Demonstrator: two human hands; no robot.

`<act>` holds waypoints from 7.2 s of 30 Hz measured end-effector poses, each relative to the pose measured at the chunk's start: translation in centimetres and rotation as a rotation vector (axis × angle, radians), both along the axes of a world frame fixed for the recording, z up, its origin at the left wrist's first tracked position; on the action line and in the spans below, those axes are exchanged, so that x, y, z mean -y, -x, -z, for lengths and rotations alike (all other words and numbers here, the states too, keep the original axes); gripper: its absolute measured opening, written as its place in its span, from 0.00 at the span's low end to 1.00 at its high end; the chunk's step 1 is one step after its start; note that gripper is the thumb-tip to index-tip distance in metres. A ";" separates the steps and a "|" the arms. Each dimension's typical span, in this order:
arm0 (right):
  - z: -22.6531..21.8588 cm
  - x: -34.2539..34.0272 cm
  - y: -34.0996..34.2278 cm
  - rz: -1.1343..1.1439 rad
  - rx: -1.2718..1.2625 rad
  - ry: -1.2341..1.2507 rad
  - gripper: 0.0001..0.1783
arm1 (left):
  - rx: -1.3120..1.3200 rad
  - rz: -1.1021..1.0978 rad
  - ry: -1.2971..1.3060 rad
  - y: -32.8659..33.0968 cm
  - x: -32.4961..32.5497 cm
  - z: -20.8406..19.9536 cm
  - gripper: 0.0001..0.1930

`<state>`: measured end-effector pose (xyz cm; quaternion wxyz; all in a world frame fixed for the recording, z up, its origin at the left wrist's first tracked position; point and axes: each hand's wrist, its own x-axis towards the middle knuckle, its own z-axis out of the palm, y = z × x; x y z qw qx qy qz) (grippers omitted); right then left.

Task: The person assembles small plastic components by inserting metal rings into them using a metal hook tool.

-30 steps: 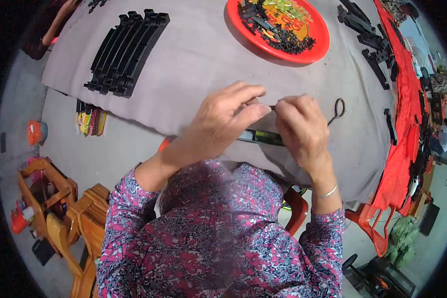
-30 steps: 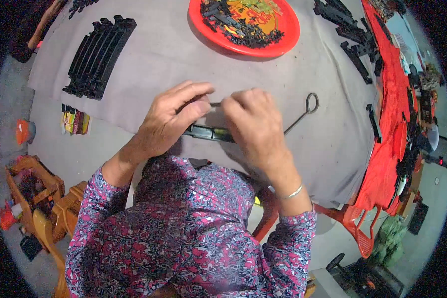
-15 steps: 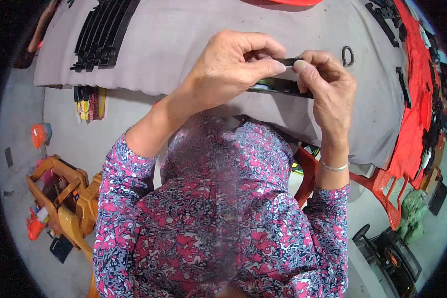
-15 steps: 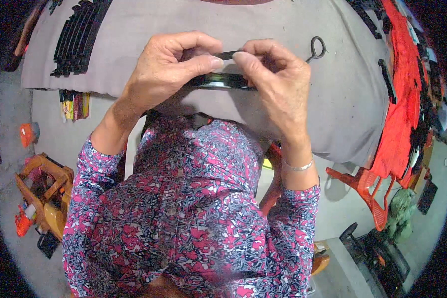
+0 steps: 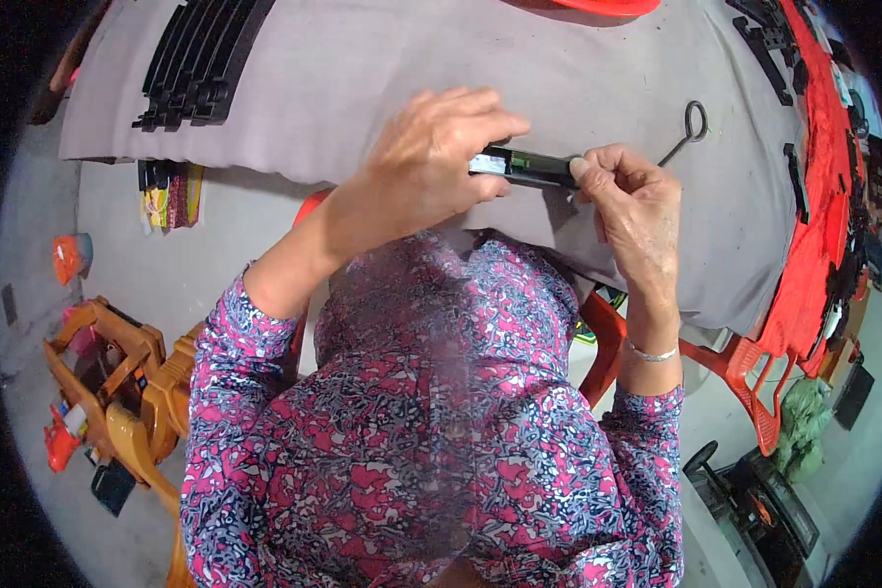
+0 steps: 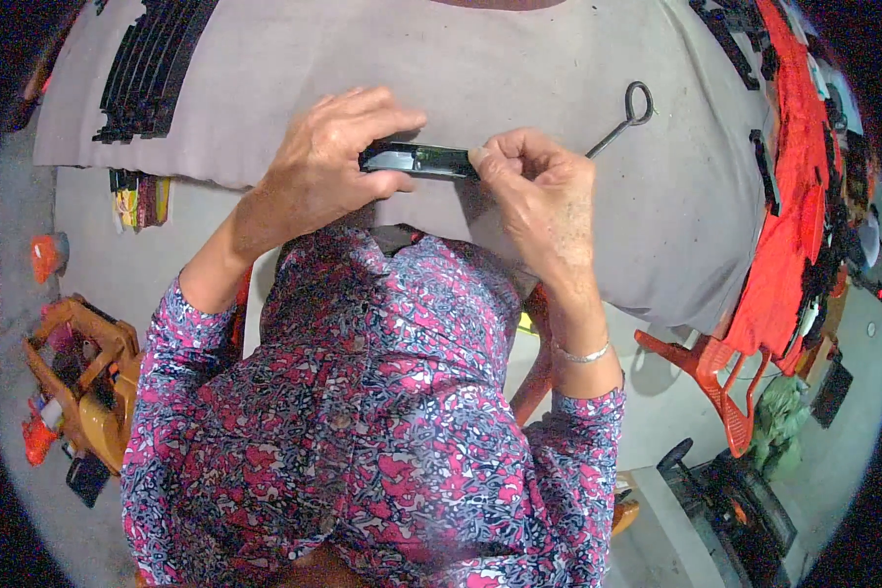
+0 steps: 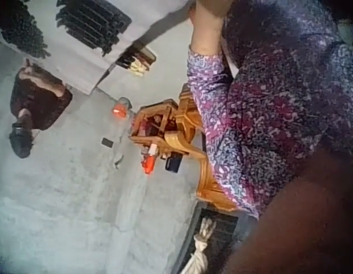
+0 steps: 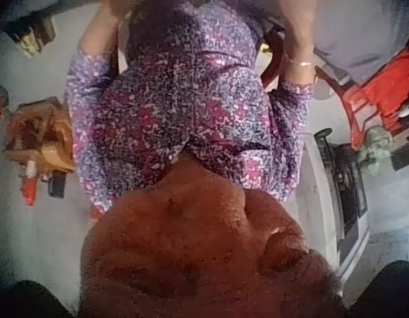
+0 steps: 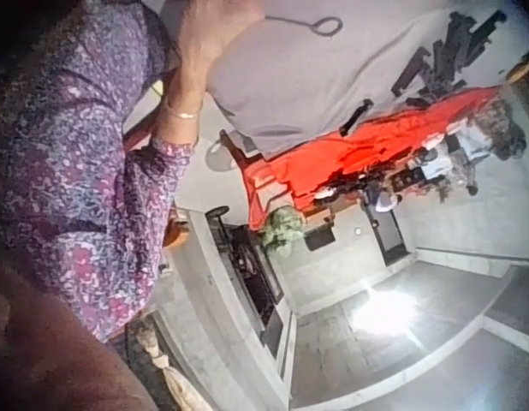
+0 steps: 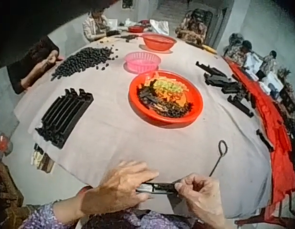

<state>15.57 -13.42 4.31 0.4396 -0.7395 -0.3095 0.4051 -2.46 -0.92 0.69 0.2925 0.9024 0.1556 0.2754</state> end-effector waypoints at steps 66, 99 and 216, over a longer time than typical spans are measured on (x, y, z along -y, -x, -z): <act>2.5 0.5 4.2 0.259 0.475 -0.062 0.07 | 0.005 0.075 -0.262 0.7 2.1 2.3 0.18; -0.5 2.0 -5.1 0.273 0.523 -0.132 0.14 | -0.179 0.002 -0.324 -1.5 4.5 1.2 0.21; -0.6 -2.8 -1.9 -0.414 -0.191 -0.733 0.28 | -0.071 -0.098 -0.291 -2.5 5.5 2.0 0.16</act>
